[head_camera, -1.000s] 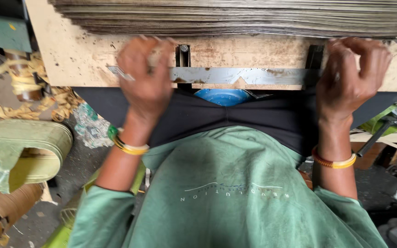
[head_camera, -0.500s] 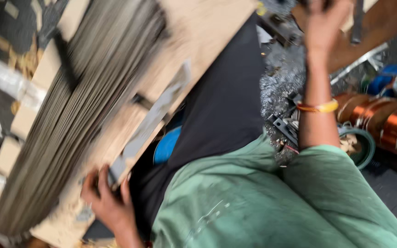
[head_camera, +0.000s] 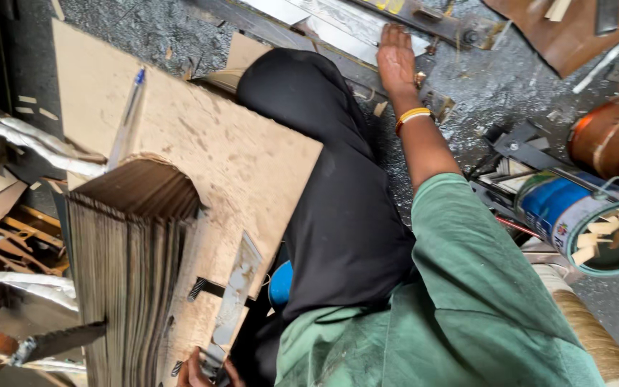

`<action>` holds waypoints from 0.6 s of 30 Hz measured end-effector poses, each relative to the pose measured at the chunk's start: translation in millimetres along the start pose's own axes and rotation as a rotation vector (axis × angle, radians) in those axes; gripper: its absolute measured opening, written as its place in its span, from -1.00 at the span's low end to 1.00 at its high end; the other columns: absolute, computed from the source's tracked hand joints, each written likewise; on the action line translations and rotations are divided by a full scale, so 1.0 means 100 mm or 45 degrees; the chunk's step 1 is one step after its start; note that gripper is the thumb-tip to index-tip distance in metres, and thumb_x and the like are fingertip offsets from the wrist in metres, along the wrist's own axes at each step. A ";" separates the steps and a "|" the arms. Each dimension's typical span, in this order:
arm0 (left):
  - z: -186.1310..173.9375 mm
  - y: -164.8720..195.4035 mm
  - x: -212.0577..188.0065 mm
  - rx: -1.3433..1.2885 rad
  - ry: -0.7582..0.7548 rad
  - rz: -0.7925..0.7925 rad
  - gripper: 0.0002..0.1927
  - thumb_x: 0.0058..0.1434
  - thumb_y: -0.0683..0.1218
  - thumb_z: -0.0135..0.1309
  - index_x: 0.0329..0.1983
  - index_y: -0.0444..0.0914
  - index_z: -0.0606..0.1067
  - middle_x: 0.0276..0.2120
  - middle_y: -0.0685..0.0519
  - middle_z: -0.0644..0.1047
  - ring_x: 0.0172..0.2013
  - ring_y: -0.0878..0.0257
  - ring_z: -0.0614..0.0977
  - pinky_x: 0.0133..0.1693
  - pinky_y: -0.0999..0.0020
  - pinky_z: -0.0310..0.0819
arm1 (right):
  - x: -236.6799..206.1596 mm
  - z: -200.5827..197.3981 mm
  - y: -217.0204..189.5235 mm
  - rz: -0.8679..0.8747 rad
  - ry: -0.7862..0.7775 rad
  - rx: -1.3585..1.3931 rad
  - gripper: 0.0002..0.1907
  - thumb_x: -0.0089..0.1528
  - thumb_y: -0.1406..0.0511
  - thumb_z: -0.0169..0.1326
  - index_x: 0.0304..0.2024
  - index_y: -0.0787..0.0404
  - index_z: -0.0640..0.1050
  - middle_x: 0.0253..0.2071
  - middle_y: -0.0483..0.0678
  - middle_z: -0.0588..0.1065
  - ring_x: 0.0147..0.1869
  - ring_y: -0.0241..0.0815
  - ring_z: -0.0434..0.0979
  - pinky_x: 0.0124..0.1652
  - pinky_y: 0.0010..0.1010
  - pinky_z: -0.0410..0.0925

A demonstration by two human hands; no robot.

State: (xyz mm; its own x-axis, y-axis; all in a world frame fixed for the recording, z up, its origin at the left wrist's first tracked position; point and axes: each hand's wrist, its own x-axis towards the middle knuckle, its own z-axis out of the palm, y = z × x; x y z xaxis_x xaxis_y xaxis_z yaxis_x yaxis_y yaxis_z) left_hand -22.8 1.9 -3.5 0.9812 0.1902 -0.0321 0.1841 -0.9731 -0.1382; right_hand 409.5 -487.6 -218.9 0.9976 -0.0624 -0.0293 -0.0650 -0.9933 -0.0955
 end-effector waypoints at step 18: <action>0.20 -0.20 0.26 0.036 -0.082 -0.054 -0.30 0.09 0.11 0.21 0.26 -0.31 0.41 0.10 -0.28 0.40 0.11 -0.19 0.46 0.15 -0.05 0.43 | 0.25 0.35 0.11 -0.274 -0.076 -0.373 -0.53 0.21 0.36 0.01 0.14 0.52 0.48 -0.16 0.22 0.55 -0.09 0.08 0.56 -0.14 -0.14 0.42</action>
State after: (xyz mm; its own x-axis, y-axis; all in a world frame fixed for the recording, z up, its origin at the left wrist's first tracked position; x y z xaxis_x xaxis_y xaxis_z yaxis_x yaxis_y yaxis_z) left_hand -2.5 29.0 -21.6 0.9667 0.2399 -0.0888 0.2228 -0.9602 -0.1683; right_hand 433.4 -496.2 -255.6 0.9841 0.1479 -0.0982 0.1639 -0.9694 0.1827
